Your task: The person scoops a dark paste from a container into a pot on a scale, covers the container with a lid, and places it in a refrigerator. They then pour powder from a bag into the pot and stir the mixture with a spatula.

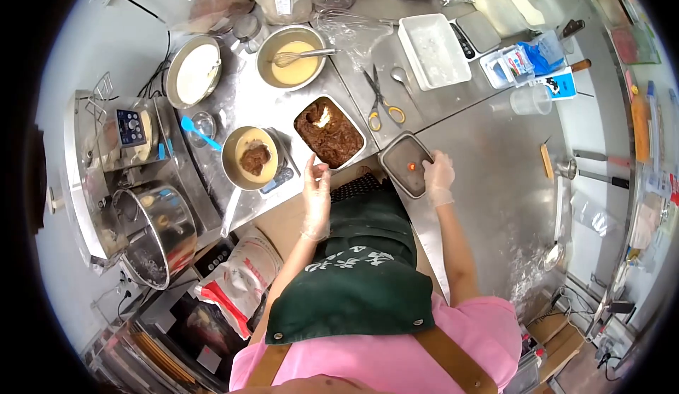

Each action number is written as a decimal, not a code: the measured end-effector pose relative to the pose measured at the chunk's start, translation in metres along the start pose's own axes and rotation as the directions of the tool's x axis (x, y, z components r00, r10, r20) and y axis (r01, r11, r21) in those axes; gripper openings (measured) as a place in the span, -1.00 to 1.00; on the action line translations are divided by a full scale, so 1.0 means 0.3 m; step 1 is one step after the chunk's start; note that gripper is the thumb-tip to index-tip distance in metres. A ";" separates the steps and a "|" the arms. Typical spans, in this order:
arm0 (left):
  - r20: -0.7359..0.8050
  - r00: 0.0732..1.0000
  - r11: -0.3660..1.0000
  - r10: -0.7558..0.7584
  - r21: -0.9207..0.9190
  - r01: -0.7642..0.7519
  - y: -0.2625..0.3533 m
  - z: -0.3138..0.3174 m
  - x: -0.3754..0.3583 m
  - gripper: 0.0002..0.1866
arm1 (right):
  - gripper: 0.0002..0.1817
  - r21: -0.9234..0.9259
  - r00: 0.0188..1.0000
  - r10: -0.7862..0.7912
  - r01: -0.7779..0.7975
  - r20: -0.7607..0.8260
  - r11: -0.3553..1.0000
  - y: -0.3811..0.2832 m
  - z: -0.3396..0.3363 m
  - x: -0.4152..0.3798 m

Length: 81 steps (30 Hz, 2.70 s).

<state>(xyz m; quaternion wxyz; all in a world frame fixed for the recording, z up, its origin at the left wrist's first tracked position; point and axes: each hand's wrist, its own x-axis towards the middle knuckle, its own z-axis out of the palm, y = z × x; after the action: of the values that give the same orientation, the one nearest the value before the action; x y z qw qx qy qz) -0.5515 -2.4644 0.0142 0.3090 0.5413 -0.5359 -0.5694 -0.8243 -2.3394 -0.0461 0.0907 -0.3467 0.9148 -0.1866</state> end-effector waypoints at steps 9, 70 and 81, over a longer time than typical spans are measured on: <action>0.264 0.965 0.999 -0.004 -0.047 0.017 0.003 0.076 -0.063 -0.43 | -0.94 -0.040 0.992 -0.036 0.042 0.122 0.998 0.166 0.016 0.026; 0.110 0.917 0.456 0.384 0.841 -0.292 -0.055 0.090 0.397 -0.27 | -0.68 0.346 0.864 -0.500 0.486 -0.054 0.803 -0.619 0.266 0.154; 0.148 0.935 0.369 0.321 0.890 -0.267 -0.041 0.092 0.435 -0.21 | -0.70 0.100 0.835 -0.537 0.548 -0.120 0.830 -0.612 0.323 0.177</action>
<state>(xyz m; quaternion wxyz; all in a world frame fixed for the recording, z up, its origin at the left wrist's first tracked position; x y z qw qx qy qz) -0.6040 -2.5755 -0.0390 0.0819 0.5313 -0.8351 -0.1167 -0.7248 -2.5286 -0.0624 0.0166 -0.5770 0.7674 -0.2790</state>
